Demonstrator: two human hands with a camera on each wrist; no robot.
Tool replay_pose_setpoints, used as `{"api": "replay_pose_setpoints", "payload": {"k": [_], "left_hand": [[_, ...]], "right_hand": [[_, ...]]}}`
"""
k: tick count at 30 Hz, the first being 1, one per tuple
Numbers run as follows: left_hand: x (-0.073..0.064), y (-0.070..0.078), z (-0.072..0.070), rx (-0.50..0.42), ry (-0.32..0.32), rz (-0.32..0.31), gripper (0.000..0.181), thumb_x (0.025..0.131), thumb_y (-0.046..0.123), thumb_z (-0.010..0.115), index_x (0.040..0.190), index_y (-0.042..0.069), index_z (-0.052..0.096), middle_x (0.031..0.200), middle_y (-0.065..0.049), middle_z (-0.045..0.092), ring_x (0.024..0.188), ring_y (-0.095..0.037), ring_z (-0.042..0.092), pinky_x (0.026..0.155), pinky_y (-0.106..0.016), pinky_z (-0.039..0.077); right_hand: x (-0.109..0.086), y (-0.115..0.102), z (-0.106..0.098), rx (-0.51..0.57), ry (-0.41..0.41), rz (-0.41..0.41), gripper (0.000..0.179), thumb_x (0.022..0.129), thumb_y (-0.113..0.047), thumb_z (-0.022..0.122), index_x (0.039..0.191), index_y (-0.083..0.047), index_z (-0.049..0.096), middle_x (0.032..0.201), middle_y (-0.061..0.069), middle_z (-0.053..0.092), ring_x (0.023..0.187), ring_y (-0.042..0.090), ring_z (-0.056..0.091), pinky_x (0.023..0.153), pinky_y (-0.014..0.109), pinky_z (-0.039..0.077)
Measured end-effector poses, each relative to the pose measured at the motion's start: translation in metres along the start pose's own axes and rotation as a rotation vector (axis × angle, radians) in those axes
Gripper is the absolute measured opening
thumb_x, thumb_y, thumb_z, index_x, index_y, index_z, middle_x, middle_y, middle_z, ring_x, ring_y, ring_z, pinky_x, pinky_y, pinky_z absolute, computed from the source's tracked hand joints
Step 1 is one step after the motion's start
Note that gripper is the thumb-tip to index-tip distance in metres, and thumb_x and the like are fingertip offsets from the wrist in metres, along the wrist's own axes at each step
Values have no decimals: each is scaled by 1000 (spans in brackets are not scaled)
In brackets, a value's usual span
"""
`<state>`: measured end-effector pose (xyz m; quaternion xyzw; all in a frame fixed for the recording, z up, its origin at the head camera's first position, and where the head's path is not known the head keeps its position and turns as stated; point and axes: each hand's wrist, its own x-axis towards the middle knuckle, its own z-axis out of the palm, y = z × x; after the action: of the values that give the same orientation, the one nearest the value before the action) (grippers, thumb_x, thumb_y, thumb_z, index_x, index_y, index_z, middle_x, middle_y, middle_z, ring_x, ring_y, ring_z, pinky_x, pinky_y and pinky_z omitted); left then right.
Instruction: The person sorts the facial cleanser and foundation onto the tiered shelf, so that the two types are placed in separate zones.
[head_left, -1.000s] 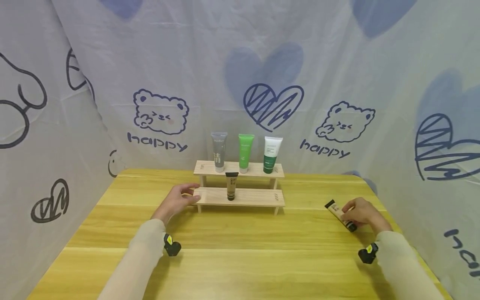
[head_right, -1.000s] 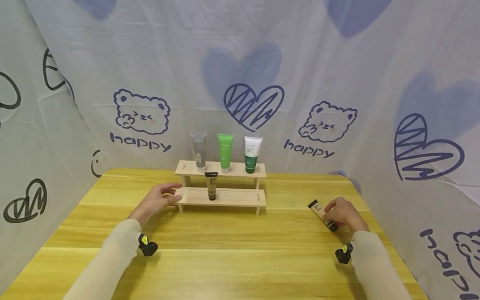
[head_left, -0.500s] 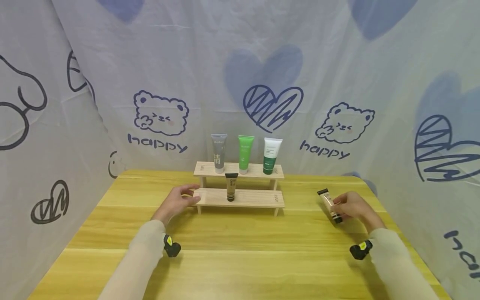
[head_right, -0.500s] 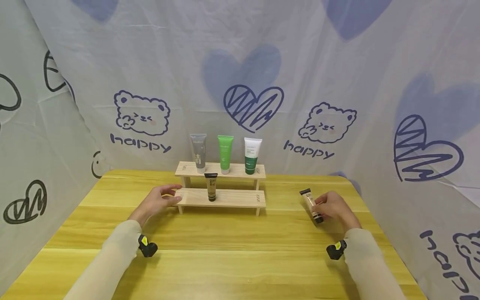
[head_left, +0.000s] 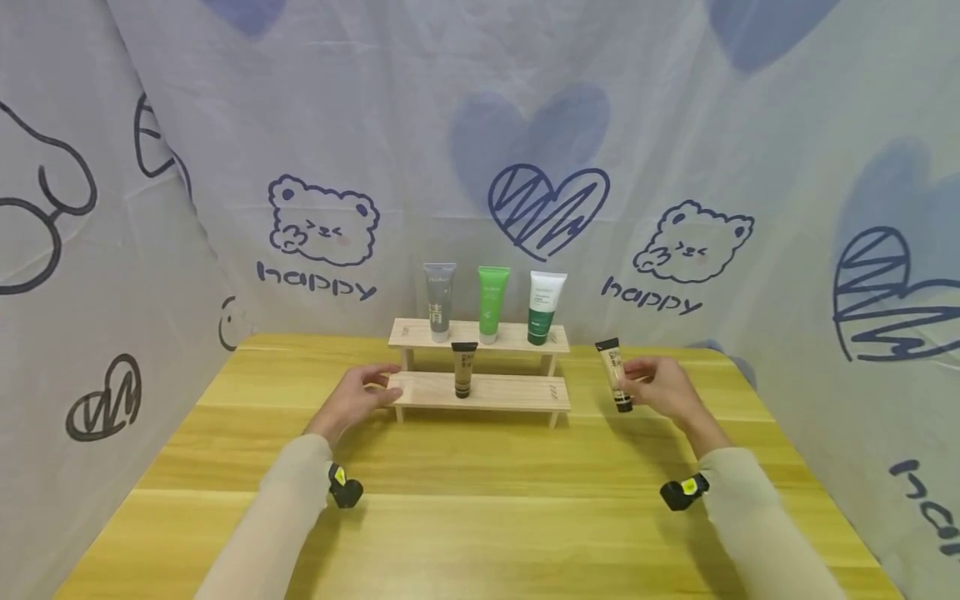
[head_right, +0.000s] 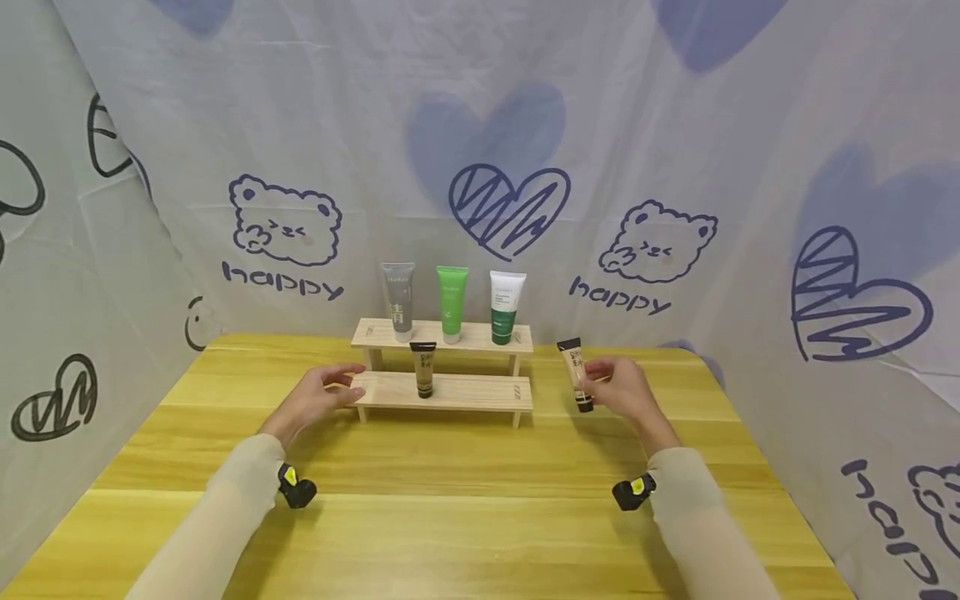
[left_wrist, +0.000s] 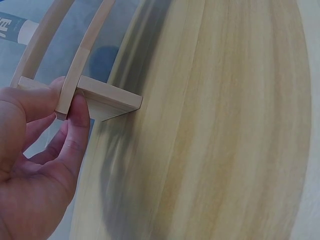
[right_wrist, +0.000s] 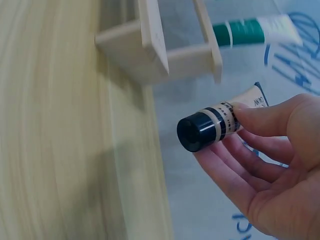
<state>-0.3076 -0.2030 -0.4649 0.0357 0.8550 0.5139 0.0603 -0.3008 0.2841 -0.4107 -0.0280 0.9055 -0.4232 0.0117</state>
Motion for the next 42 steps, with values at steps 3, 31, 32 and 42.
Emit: {"api": "replay_pose_setpoints", "payload": {"k": [3,31,32,42], "left_hand": [[2,-1,-1,-3,0,3,49,99,18,70,146,10,57,130,-21,60,109,-27,66,86,-28,54],[-1,-1,-2,-22,-12,-4,50,100,23,69,147,13,57,136,-19,56,109,-25,66,91,-36,57],[0,0,-3,-24,-13,-2,50,100,23,69,147,13,56,136,-20,56,109,-25,66,91,-36,57],[-4,1,1,-45,-15,17,50,100,18,69,147,8,56,130,-21,58,106,-24,67,91,-36,58]], "right_hand": [[0,-10,10,12,17,-38,40,96,-11,72,129,9,63,121,29,68,91,20,69,77,33,64],[-6,-45,49,123,148,-156,38,93,-8,75,126,8,66,117,28,70,100,33,70,71,17,55],[-5,-47,52,138,158,-156,37,93,-8,75,126,7,66,117,27,71,101,34,70,71,16,55],[5,-63,85,209,210,-161,33,93,-8,76,123,1,67,120,22,71,106,34,71,78,15,56]]}}
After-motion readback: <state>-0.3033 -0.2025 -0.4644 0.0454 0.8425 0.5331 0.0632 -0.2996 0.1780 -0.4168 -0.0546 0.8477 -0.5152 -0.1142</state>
